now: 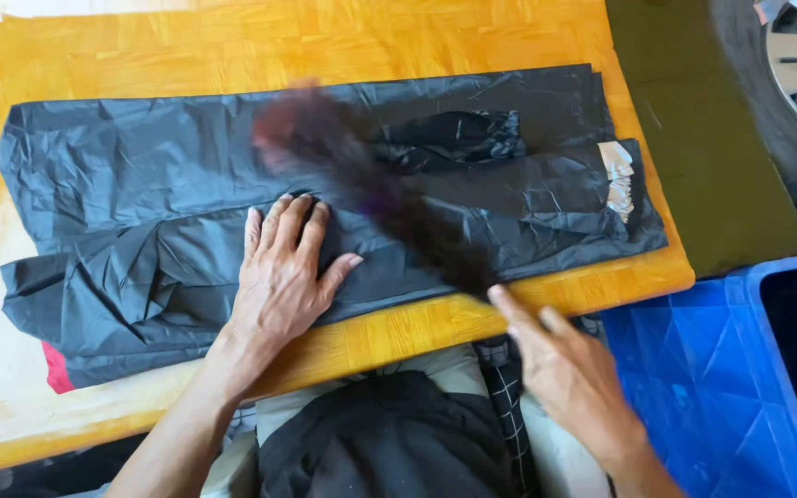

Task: The person folds a large black tarp on a wooden table. They use a feather duster to smooth the fabric, then fold it into a compact roll and place it into a small black drawstring bag.

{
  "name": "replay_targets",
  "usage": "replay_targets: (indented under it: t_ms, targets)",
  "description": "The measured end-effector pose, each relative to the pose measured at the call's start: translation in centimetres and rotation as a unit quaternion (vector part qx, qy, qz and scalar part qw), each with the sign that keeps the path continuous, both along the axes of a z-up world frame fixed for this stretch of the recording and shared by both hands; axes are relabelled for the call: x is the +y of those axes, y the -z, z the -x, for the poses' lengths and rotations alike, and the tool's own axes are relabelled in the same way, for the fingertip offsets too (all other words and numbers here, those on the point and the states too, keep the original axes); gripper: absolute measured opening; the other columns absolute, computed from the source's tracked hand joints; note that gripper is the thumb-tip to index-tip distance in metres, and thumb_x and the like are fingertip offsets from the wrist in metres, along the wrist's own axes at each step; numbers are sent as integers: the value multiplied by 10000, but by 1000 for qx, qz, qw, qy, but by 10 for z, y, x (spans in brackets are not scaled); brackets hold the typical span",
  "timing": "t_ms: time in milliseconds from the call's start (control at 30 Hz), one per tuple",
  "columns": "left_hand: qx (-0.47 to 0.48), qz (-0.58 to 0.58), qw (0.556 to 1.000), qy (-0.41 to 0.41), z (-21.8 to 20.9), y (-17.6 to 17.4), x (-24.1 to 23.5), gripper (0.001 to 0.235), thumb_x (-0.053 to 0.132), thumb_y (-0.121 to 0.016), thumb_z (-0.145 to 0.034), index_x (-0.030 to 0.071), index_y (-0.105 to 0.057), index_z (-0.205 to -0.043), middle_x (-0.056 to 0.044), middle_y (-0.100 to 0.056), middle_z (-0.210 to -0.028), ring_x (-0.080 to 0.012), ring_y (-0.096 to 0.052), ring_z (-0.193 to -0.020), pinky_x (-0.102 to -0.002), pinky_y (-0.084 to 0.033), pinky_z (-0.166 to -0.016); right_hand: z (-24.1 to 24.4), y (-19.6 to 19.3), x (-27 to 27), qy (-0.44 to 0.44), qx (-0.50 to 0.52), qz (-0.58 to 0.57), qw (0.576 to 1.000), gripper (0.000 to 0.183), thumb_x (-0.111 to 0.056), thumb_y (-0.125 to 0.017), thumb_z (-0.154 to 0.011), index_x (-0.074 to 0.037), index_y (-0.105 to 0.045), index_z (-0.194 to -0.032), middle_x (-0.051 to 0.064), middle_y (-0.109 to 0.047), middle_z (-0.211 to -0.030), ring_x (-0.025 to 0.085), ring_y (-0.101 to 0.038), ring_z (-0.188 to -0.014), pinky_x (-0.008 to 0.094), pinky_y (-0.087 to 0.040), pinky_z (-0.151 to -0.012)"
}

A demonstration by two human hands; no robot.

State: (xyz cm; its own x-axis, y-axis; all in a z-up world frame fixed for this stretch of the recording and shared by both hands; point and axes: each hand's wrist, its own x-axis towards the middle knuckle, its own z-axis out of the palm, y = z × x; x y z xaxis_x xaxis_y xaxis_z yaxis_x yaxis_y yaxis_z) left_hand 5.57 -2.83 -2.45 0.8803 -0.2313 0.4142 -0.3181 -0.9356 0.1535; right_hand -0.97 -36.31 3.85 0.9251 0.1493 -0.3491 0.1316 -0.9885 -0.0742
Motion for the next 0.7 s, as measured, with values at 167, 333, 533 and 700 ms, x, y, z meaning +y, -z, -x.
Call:
replay_targets:
  t_ms: [167,333,533,700]
  targets:
    - [-29,-16,999,5,0,0,-1,689,587,-584,-987,32,-601,-1396,-162,-573,-1437,-357,-510,-1381,-594,-382,-1129,-22,-28,-70,223,-28,136,965,594,-332,-374,-1082,-375,-315,-1671,171,-670,-1072,332,-639,-699,418,-536,-581]
    - [-38,-67,997,-2,-6,-19,-13,640,552,-564,-1003,15,-601,-1350,-192,-568,-1405,-382,-506,-1368,-643,-403,-1055,-8,22,-170,278,-255,171,910,506,-227,-521,-1127,-217,-553,-1633,300,-728,-974,559,-735,-791,633,-551,-639]
    - [-20,-92,974,208,-42,-40,-73,337,418,-554,-1033,160,-651,-1228,-108,-561,-1085,-288,-526,-991,-441,-424,-759,12,31,-146,173,-418,-99,886,482,-3,-576,-1120,81,-544,-1594,333,-602,-1483,480,-572,-1322,487,-430,-1060]
    - [-48,-21,983,175,-83,-26,-99,278,430,-565,-990,218,-696,-1113,-115,-496,-996,-336,-486,-923,-497,-388,-694,26,13,-93,118,-387,-207,891,470,-8,-584,-1110,58,-537,-1574,276,-684,-1337,349,-674,-1055,427,-512,-905]
